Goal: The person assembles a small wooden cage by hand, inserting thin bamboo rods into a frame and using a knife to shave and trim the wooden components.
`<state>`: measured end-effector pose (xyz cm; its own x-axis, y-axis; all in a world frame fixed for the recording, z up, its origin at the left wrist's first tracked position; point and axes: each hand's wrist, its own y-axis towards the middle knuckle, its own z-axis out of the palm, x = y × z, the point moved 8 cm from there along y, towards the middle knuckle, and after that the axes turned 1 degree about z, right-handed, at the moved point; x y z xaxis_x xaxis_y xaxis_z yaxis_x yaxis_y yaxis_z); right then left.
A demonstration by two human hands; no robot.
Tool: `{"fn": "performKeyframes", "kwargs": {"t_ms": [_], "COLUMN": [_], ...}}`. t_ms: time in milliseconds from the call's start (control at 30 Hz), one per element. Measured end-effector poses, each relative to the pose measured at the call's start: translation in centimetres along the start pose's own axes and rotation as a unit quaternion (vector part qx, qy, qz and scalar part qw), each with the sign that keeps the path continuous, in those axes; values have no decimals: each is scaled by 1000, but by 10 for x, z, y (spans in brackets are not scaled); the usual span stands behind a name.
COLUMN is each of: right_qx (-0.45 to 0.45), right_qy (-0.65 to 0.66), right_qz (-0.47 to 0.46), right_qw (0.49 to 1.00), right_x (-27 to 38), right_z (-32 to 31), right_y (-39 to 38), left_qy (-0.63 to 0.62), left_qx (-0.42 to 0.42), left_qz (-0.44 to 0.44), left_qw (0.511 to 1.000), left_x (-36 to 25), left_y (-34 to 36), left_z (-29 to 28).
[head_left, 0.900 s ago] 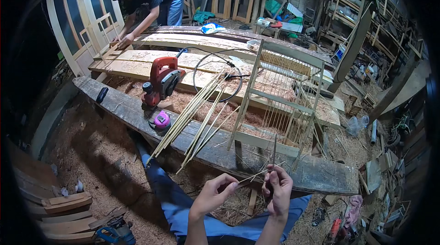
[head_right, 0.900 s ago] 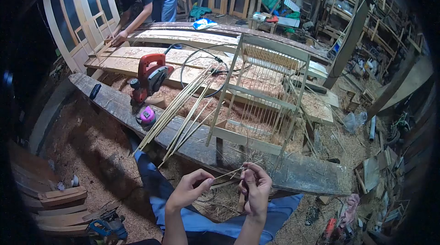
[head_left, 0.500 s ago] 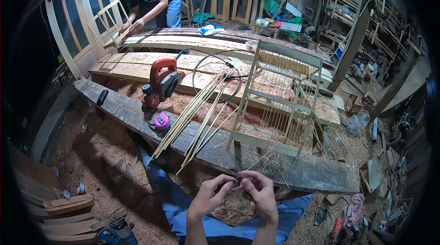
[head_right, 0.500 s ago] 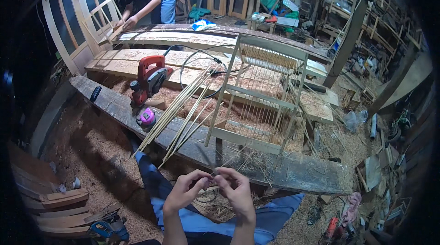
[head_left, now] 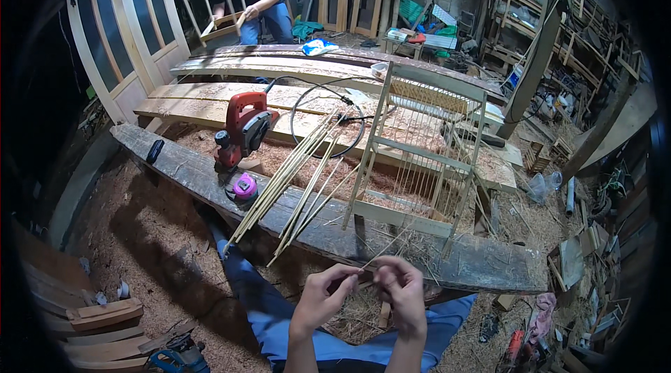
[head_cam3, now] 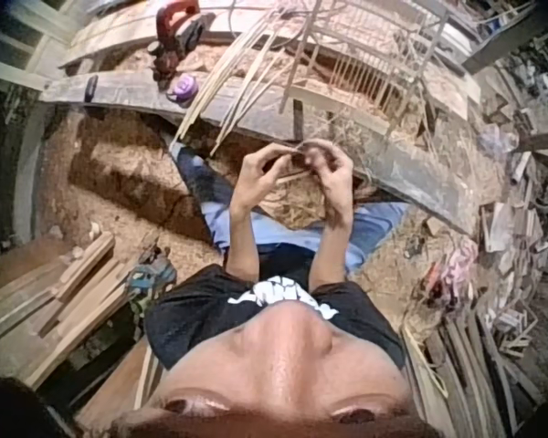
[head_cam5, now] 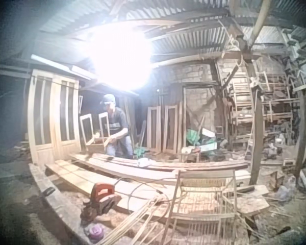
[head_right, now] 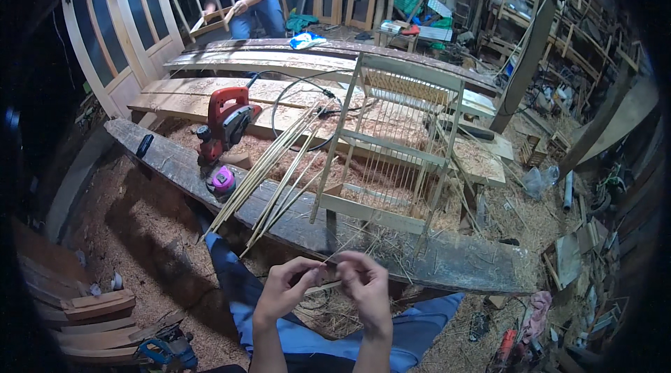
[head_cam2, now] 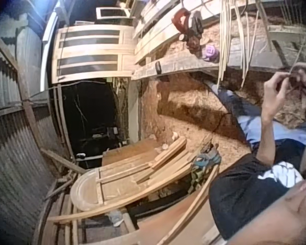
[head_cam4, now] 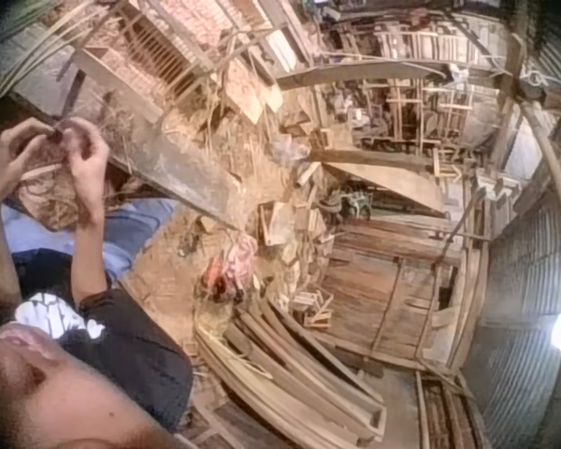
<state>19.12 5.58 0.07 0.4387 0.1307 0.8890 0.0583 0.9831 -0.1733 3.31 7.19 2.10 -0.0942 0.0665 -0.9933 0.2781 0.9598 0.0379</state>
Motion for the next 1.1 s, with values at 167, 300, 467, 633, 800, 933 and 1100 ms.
{"fn": "performKeyframes", "kwargs": {"t_ms": [167, 300, 467, 633, 800, 933, 1100], "right_qx": [-47, 41, -35, -48, 77, -45, -107], "right_qy": [64, -12, 36, 36, -19, -11, 44], "right_qz": [-49, 34, -32, -53, 34, -57, -105], "right_qw": [996, 999, 998, 997, 996, 997, 988], "right_x": [24, -4, 8, 19, -5, 11, 28], "right_z": [-17, 6, -14, -17, 7, -15, -27], "right_y": [-6, -2, 1, -4, -3, -1, -6], "left_qy": [-35, -28, -25, -20, -28, -5, -18], "left_qx": [-30, -33, -8, -53, -31, -6, -41], "left_qz": [-42, 11, -11, -12, 6, 6, -8], "left_qw": [998, 999, 1000, 998, 999, 1000, 999], "left_x": [12, 2, 9, 11, 3, 4, 11], "left_y": [2, 3, 4, 5, 2, 2, 6], "left_z": [-8, 6, 7, -1, 7, 10, -3]}}
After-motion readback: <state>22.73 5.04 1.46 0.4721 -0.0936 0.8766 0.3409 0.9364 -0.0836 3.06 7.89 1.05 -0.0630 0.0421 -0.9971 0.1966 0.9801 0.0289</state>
